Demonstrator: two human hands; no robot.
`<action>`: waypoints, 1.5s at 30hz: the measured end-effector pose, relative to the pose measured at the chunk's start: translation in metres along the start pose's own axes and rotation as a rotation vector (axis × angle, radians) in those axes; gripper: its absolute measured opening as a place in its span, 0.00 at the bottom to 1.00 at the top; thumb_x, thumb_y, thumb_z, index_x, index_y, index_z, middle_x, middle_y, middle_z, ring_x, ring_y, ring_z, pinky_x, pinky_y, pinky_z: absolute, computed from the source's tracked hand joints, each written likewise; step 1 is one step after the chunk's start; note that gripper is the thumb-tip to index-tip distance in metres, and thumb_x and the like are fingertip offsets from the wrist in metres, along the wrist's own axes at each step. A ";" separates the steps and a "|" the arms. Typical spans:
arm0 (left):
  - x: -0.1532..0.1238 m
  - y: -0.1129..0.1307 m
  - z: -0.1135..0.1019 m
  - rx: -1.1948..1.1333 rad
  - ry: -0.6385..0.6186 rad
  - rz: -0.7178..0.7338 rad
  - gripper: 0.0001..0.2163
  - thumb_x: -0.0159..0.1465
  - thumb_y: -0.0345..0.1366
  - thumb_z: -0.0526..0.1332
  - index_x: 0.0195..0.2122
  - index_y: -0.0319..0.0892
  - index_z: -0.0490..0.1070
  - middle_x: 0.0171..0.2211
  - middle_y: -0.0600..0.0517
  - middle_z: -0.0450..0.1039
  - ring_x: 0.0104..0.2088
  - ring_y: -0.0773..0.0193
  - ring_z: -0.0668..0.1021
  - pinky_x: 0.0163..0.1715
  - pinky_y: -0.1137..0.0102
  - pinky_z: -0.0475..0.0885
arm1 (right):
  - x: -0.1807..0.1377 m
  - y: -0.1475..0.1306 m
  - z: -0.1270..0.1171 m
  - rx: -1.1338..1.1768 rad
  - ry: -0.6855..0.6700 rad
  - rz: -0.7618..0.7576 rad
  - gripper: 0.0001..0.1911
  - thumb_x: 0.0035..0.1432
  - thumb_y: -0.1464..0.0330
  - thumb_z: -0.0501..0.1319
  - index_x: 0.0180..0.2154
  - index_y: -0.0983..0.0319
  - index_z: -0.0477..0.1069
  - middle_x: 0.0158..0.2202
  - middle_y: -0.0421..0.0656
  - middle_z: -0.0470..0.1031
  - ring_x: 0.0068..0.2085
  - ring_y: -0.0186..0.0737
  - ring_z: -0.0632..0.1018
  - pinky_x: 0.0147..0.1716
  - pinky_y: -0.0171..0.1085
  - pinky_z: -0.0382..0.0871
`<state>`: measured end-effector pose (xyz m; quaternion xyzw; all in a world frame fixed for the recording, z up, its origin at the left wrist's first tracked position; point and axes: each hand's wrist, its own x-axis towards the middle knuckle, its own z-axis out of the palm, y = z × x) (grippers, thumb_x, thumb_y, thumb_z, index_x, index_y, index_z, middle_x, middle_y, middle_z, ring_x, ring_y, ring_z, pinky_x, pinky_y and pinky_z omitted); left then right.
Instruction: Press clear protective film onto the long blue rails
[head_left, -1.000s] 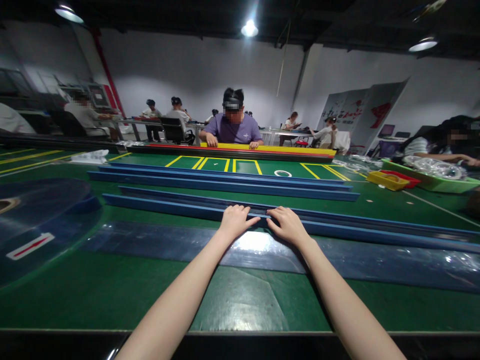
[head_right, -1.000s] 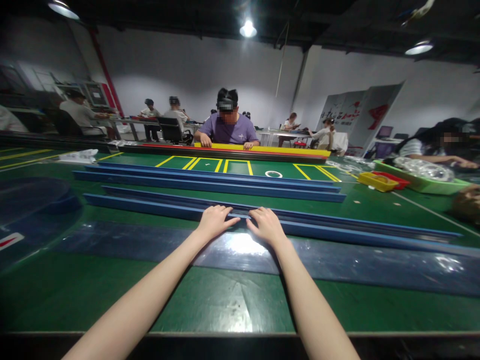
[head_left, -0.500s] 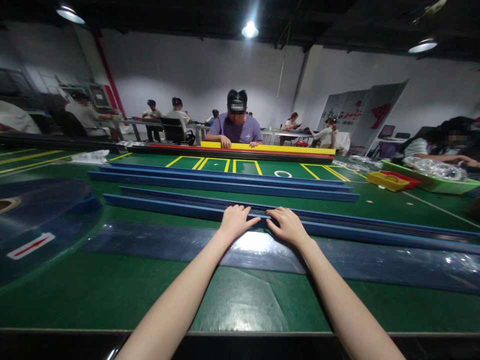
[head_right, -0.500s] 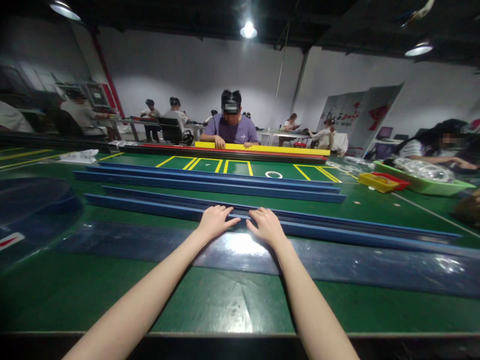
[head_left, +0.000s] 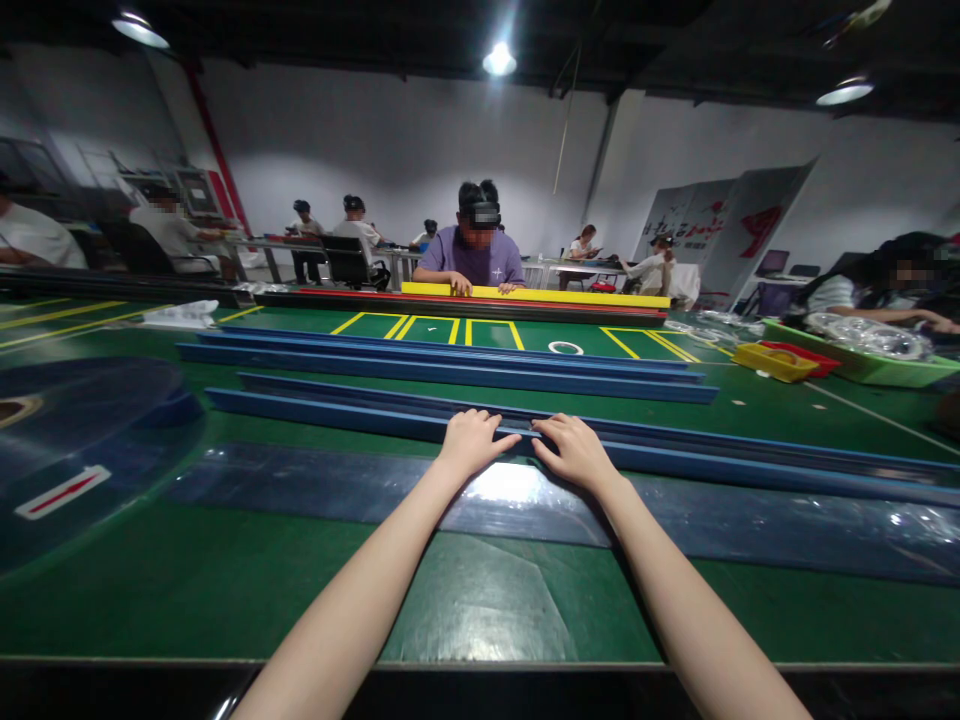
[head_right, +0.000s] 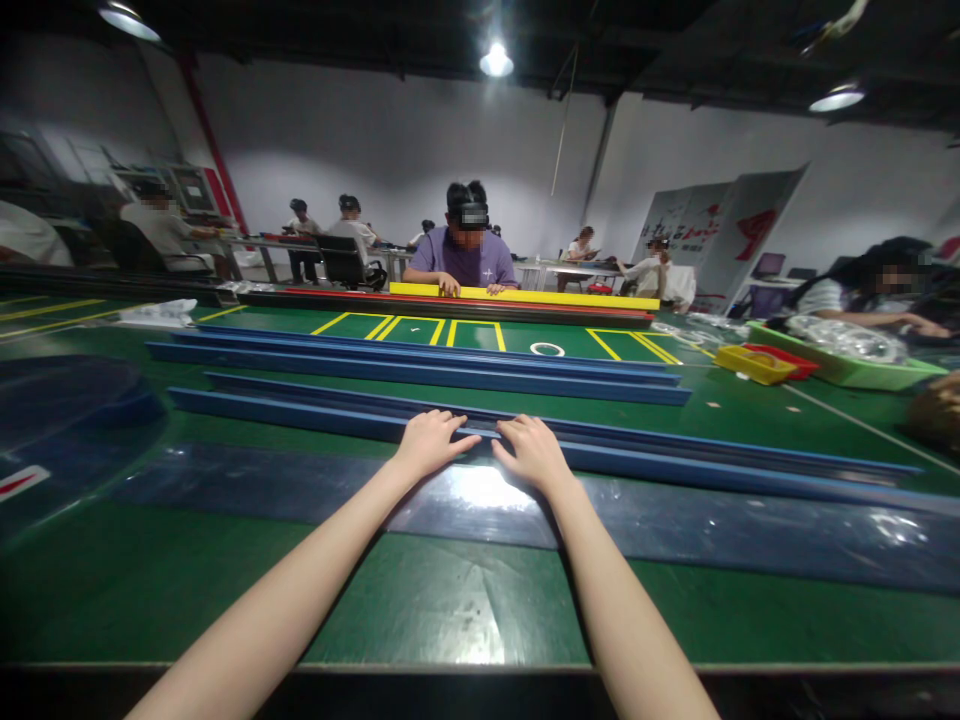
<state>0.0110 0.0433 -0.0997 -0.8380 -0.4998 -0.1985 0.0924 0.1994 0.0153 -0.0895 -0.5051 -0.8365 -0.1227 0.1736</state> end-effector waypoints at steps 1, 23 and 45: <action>0.000 0.000 0.000 0.001 -0.001 0.000 0.25 0.61 0.56 0.48 0.44 0.41 0.72 0.38 0.46 0.74 0.41 0.56 0.74 0.39 0.66 0.65 | 0.000 0.000 0.000 0.001 0.000 -0.001 0.15 0.58 0.64 0.51 0.41 0.63 0.72 0.42 0.46 0.75 0.43 0.41 0.72 0.43 0.37 0.61; 0.000 0.000 0.003 0.021 0.002 -0.003 0.27 0.61 0.56 0.46 0.42 0.38 0.72 0.37 0.45 0.74 0.41 0.56 0.74 0.39 0.66 0.66 | 0.000 -0.001 -0.001 -0.004 -0.016 0.013 0.15 0.59 0.64 0.50 0.39 0.62 0.73 0.40 0.46 0.76 0.44 0.40 0.72 0.43 0.37 0.61; 0.000 0.000 0.001 -0.006 -0.012 -0.001 0.25 0.61 0.56 0.47 0.44 0.43 0.73 0.37 0.46 0.74 0.41 0.56 0.73 0.40 0.66 0.65 | 0.000 0.000 0.001 -0.003 0.009 -0.004 0.15 0.59 0.64 0.50 0.38 0.62 0.72 0.40 0.46 0.76 0.42 0.39 0.73 0.43 0.36 0.61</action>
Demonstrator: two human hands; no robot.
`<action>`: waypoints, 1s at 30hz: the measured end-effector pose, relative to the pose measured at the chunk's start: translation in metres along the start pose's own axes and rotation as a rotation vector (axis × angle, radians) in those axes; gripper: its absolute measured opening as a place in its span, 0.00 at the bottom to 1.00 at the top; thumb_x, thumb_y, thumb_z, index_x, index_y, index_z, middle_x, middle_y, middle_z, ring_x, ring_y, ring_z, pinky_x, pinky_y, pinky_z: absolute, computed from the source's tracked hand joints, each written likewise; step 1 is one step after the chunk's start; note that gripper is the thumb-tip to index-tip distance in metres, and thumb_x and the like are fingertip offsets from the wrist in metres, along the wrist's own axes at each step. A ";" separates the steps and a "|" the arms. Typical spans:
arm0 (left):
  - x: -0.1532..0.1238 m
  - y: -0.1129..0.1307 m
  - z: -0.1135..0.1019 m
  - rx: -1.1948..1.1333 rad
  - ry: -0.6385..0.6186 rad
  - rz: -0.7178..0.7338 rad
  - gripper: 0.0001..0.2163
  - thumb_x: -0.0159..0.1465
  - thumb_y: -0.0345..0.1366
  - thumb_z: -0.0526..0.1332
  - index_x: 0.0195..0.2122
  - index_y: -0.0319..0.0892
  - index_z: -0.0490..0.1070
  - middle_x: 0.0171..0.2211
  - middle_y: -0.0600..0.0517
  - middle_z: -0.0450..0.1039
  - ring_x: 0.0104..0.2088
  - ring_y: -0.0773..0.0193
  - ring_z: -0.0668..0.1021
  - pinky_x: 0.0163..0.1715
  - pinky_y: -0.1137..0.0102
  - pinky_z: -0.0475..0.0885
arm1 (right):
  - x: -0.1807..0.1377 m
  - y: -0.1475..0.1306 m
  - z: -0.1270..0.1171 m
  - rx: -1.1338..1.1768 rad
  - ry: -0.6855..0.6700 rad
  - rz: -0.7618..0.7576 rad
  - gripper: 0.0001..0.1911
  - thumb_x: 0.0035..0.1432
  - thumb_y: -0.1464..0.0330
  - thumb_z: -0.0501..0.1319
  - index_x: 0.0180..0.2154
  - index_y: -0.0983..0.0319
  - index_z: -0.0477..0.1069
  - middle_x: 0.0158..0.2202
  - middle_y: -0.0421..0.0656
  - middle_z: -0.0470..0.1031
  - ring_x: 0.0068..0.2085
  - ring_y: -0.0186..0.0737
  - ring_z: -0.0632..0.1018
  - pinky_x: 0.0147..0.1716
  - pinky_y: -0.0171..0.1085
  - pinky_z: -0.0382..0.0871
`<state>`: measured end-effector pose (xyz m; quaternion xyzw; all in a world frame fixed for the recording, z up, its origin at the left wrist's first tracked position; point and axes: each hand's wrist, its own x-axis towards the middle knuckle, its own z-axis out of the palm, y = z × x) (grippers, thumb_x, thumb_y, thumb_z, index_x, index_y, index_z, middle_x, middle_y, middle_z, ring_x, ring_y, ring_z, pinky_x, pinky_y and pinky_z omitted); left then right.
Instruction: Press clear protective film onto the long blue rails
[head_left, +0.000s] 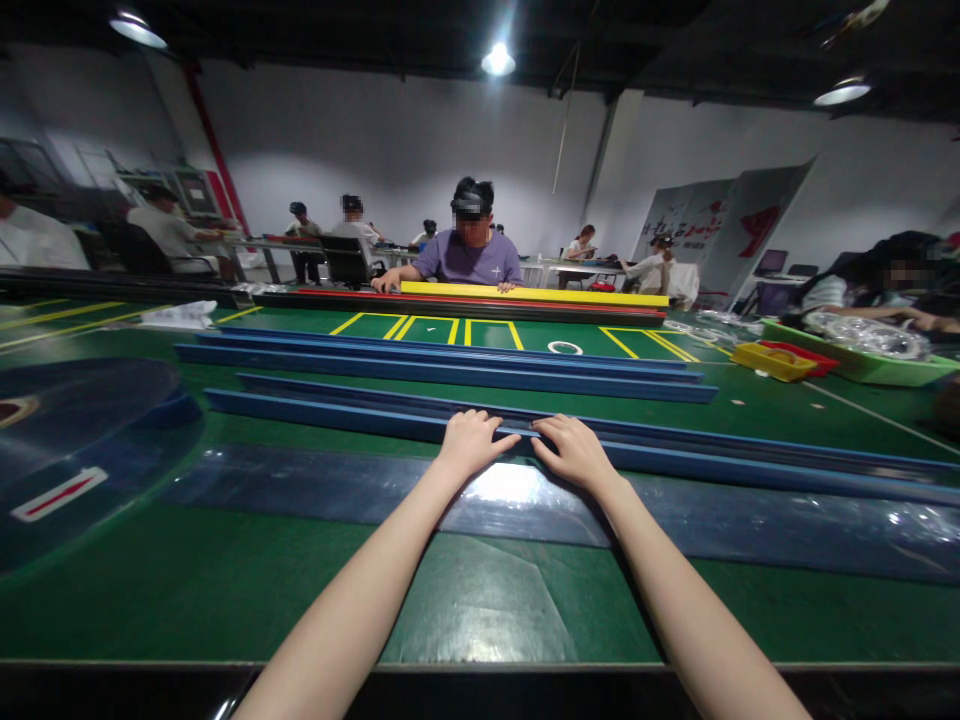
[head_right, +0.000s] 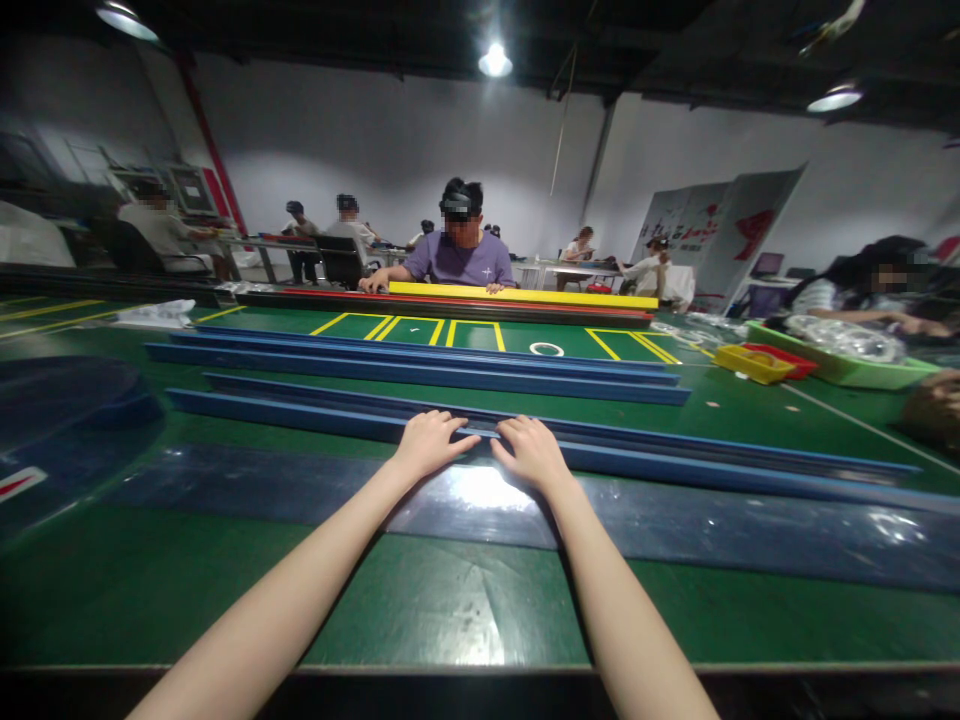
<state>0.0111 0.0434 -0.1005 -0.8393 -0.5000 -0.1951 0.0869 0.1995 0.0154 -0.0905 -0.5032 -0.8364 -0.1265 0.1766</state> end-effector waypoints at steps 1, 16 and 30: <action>0.000 0.000 0.000 -0.001 0.002 0.000 0.25 0.61 0.56 0.47 0.44 0.43 0.73 0.37 0.46 0.74 0.41 0.56 0.73 0.40 0.66 0.65 | 0.000 0.000 0.000 -0.001 0.001 0.000 0.15 0.59 0.64 0.50 0.38 0.62 0.72 0.40 0.45 0.76 0.42 0.39 0.73 0.43 0.36 0.61; -0.003 0.000 0.004 -0.021 0.062 0.018 0.22 0.62 0.53 0.48 0.40 0.40 0.71 0.37 0.45 0.73 0.41 0.56 0.73 0.41 0.64 0.63 | 0.006 -0.003 0.004 -0.194 0.151 0.152 0.18 0.62 0.64 0.44 0.41 0.63 0.69 0.40 0.50 0.71 0.43 0.44 0.68 0.44 0.41 0.55; -0.005 -0.002 0.000 -0.059 0.093 0.039 0.17 0.63 0.48 0.49 0.36 0.40 0.69 0.36 0.48 0.73 0.39 0.60 0.73 0.39 0.67 0.61 | 0.014 0.004 0.000 -0.158 -0.019 0.244 0.20 0.63 0.63 0.42 0.39 0.60 0.70 0.39 0.46 0.76 0.41 0.41 0.73 0.38 0.37 0.57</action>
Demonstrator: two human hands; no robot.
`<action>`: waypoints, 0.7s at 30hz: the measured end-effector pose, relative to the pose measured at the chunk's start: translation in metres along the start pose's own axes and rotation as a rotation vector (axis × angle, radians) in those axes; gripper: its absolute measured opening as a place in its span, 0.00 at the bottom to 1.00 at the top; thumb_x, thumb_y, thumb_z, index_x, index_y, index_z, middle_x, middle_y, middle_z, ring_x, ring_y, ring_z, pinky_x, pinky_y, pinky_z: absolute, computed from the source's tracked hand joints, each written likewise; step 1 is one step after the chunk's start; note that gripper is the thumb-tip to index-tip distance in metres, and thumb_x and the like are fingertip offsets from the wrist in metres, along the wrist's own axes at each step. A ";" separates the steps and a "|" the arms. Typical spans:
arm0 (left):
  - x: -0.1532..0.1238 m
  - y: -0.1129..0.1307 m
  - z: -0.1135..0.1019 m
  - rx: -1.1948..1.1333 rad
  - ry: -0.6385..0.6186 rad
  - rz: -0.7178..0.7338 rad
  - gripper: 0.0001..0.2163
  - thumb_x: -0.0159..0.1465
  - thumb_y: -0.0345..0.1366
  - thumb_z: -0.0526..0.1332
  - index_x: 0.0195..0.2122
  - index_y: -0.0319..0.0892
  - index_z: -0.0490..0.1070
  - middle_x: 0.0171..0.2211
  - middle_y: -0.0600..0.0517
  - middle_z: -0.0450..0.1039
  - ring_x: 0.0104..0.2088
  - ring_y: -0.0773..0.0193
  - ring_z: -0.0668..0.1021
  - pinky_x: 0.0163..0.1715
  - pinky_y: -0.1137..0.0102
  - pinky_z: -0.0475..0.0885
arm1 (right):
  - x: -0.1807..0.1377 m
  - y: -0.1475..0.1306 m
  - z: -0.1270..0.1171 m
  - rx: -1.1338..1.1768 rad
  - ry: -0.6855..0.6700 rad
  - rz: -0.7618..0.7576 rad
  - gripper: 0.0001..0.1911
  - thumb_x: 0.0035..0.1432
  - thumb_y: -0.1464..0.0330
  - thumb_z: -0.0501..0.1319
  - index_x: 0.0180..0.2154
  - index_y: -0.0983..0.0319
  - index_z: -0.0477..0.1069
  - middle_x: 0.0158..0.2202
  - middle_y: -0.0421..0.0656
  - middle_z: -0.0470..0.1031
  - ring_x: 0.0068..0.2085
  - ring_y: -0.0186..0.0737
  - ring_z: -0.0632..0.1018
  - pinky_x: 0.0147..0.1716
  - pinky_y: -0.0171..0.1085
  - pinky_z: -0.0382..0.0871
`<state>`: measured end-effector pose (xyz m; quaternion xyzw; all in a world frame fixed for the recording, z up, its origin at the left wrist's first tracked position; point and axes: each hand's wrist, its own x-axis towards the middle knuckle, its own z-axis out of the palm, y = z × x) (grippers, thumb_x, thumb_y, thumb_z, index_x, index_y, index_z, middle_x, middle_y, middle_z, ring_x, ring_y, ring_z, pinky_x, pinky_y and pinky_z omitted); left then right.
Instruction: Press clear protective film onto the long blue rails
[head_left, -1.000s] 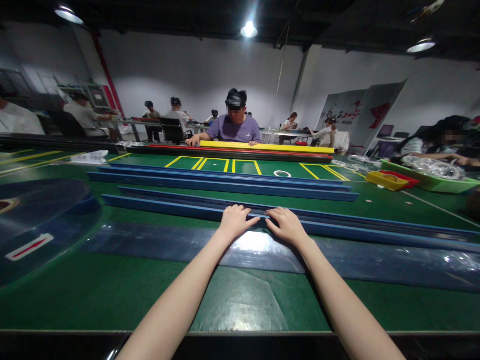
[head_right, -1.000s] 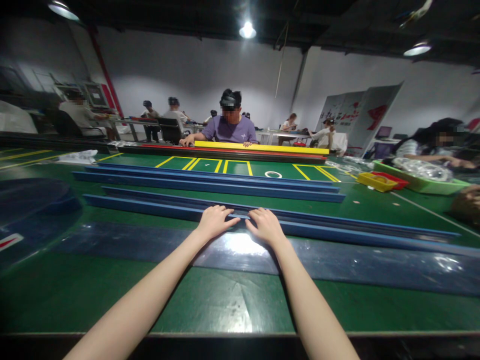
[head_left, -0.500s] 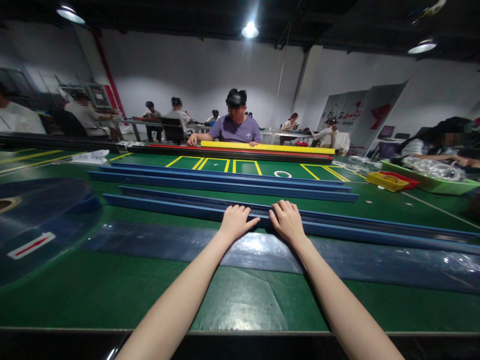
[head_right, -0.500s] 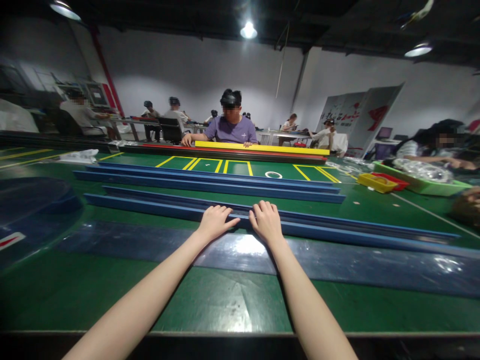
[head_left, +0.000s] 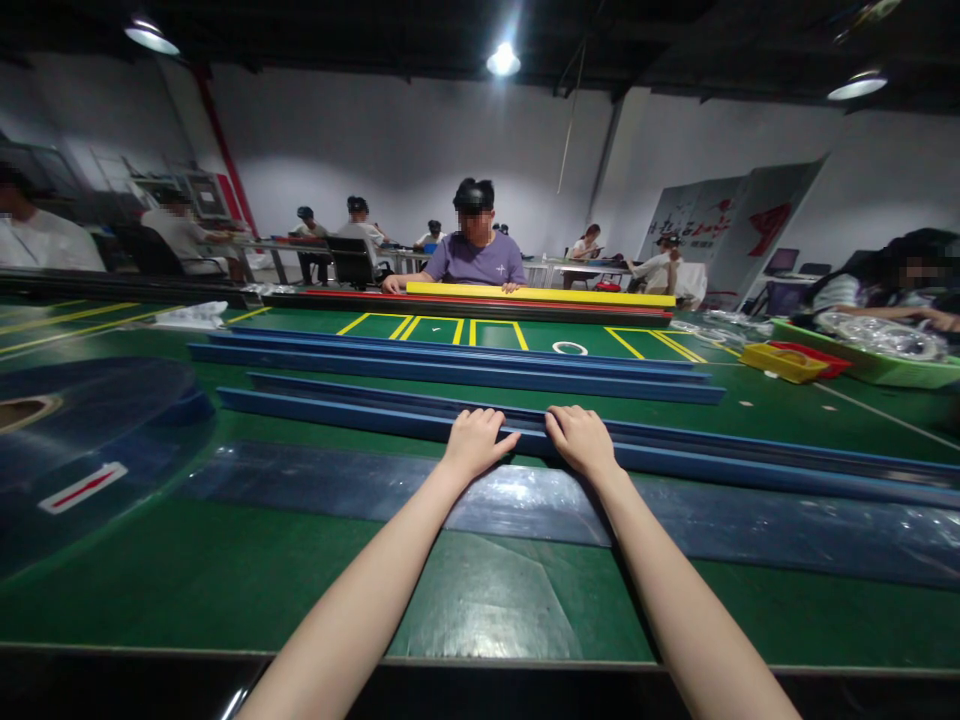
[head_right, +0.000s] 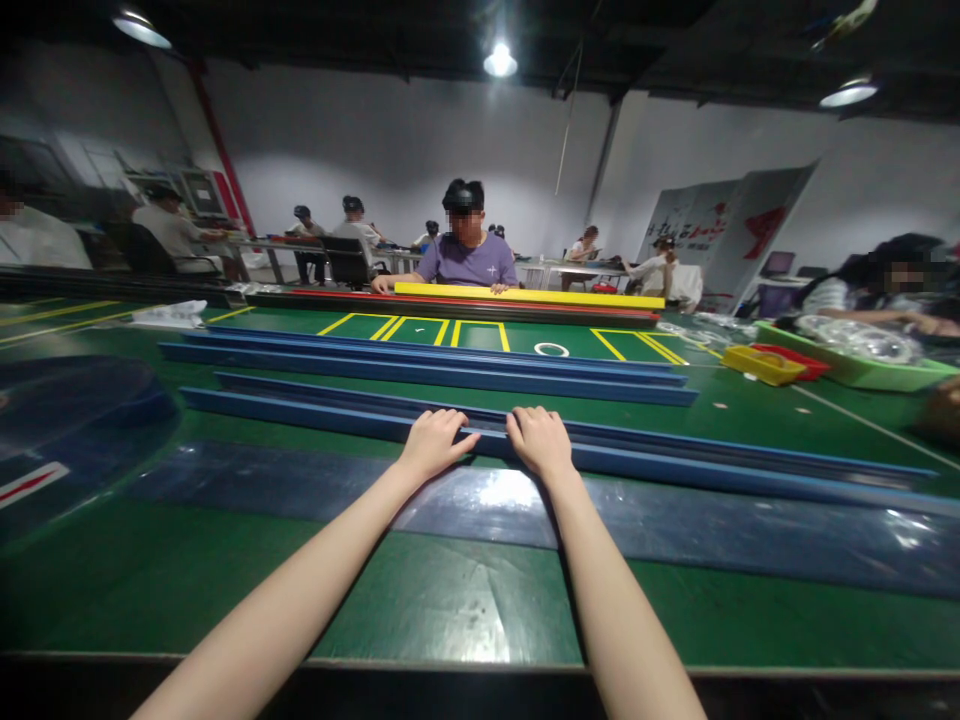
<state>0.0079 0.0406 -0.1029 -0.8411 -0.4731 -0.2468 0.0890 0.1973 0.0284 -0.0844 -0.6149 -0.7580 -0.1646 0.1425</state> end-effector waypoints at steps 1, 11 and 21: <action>0.000 0.000 -0.001 -0.003 -0.001 -0.002 0.17 0.63 0.48 0.49 0.36 0.41 0.69 0.36 0.48 0.73 0.39 0.60 0.73 0.38 0.67 0.61 | 0.001 0.000 -0.001 -0.004 -0.003 -0.003 0.19 0.63 0.63 0.42 0.38 0.60 0.71 0.38 0.46 0.76 0.40 0.40 0.73 0.38 0.37 0.57; 0.000 0.001 -0.003 0.004 0.026 0.029 0.15 0.64 0.46 0.49 0.35 0.41 0.69 0.35 0.49 0.73 0.38 0.61 0.72 0.39 0.67 0.61 | -0.004 0.018 -0.003 -0.059 0.030 0.075 0.19 0.61 0.64 0.45 0.34 0.59 0.75 0.31 0.45 0.76 0.35 0.40 0.74 0.33 0.35 0.58; -0.001 -0.003 0.000 0.018 0.021 0.063 0.17 0.62 0.50 0.52 0.35 0.41 0.70 0.37 0.49 0.72 0.39 0.60 0.71 0.39 0.66 0.60 | -0.017 0.062 -0.002 -0.012 0.000 0.445 0.22 0.59 0.61 0.44 0.37 0.54 0.77 0.34 0.45 0.78 0.36 0.43 0.76 0.28 0.35 0.59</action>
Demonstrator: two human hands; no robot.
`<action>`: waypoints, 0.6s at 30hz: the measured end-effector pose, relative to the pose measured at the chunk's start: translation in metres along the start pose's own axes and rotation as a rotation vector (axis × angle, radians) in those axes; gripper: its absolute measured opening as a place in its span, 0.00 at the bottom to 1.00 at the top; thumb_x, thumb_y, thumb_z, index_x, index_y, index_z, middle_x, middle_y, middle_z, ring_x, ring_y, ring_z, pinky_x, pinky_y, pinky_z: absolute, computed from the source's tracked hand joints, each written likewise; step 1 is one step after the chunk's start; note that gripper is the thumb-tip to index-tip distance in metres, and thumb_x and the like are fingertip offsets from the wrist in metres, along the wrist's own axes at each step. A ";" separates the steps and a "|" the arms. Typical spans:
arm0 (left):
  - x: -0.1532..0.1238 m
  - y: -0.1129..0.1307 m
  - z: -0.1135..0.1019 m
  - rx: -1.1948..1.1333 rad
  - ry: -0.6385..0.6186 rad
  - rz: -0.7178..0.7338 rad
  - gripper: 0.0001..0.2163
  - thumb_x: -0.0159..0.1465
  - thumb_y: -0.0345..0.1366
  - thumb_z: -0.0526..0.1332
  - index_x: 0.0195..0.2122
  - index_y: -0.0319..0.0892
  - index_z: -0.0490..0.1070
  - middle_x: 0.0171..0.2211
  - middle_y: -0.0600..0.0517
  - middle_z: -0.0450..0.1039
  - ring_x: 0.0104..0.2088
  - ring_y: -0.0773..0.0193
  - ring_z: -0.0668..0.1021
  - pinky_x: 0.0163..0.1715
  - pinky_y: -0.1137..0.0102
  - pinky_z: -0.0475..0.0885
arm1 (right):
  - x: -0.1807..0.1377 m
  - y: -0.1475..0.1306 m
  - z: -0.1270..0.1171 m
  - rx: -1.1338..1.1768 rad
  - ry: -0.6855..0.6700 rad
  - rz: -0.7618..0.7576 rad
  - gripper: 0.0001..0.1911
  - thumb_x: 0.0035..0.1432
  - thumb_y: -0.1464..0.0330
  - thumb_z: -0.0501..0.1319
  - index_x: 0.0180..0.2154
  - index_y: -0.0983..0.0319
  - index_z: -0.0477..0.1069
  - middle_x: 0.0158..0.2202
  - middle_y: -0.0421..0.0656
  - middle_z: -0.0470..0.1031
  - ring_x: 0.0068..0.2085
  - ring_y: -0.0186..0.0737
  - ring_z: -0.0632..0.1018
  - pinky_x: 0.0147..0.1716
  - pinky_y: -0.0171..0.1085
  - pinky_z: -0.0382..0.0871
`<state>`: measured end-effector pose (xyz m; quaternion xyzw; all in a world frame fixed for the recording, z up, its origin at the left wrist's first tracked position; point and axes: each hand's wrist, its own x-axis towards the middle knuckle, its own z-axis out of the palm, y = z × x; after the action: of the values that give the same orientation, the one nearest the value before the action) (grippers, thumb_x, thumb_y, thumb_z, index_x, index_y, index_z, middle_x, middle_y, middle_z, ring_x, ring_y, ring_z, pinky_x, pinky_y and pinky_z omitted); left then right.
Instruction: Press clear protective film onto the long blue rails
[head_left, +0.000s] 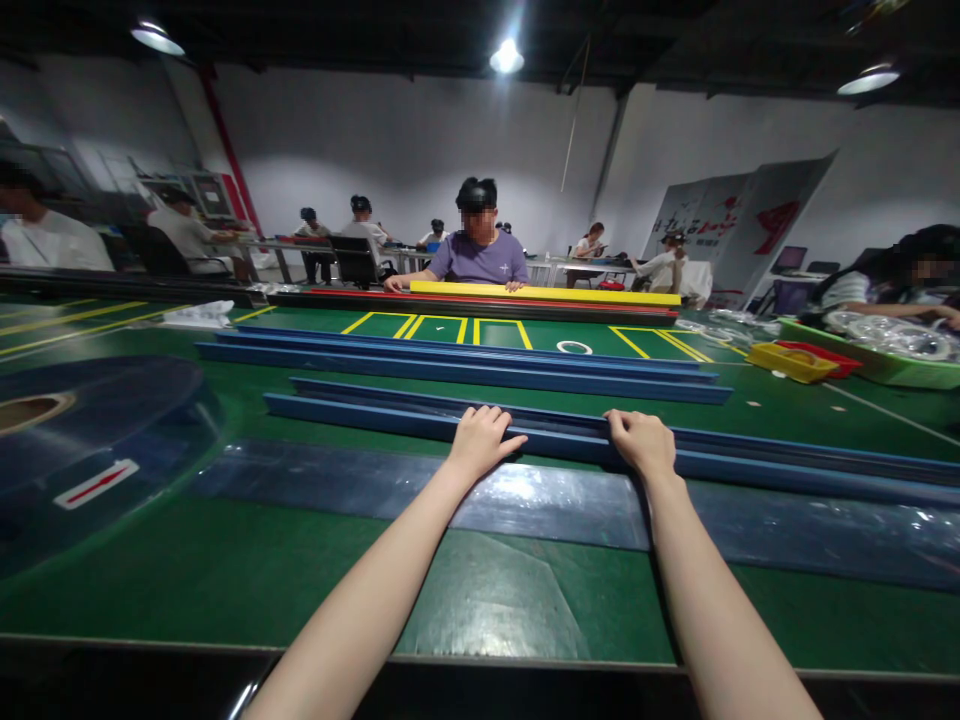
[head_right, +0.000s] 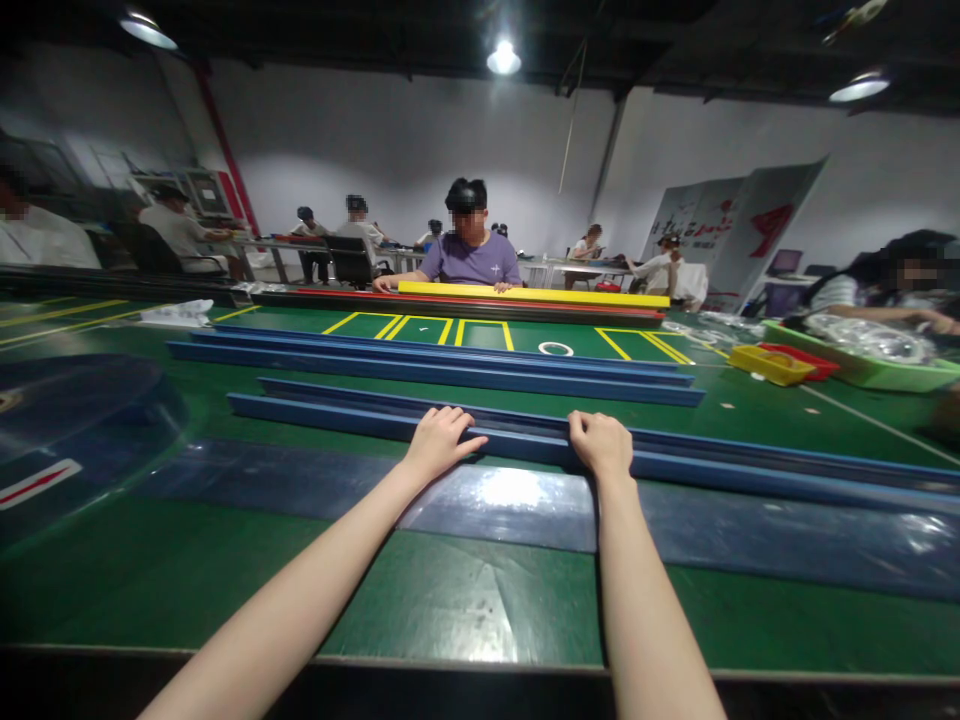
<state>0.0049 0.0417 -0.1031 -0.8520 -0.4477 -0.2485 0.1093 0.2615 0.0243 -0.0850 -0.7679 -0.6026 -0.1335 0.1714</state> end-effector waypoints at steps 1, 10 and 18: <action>0.000 0.000 0.000 0.004 0.001 -0.006 0.17 0.62 0.50 0.52 0.35 0.41 0.70 0.37 0.49 0.72 0.39 0.60 0.71 0.39 0.66 0.60 | 0.000 0.001 0.000 0.002 -0.001 0.005 0.22 0.59 0.61 0.44 0.37 0.54 0.77 0.35 0.45 0.78 0.36 0.44 0.76 0.28 0.35 0.59; 0.000 0.001 0.003 0.082 0.023 -0.046 0.21 0.60 0.54 0.51 0.31 0.40 0.71 0.34 0.48 0.73 0.37 0.58 0.72 0.36 0.65 0.60 | -0.002 -0.002 -0.001 -0.018 0.004 -0.017 0.21 0.60 0.61 0.45 0.36 0.57 0.77 0.34 0.45 0.77 0.35 0.41 0.75 0.28 0.34 0.56; 0.000 0.001 0.004 0.081 0.034 -0.043 0.21 0.60 0.54 0.52 0.30 0.40 0.72 0.32 0.49 0.73 0.36 0.59 0.72 0.35 0.66 0.60 | -0.006 -0.014 -0.002 -0.062 0.206 -0.290 0.17 0.60 0.66 0.48 0.30 0.63 0.74 0.31 0.45 0.77 0.35 0.39 0.73 0.36 0.36 0.55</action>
<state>0.0070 0.0428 -0.1062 -0.8327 -0.4738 -0.2469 0.1458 0.2462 0.0216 -0.0845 -0.6602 -0.6817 -0.2535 0.1873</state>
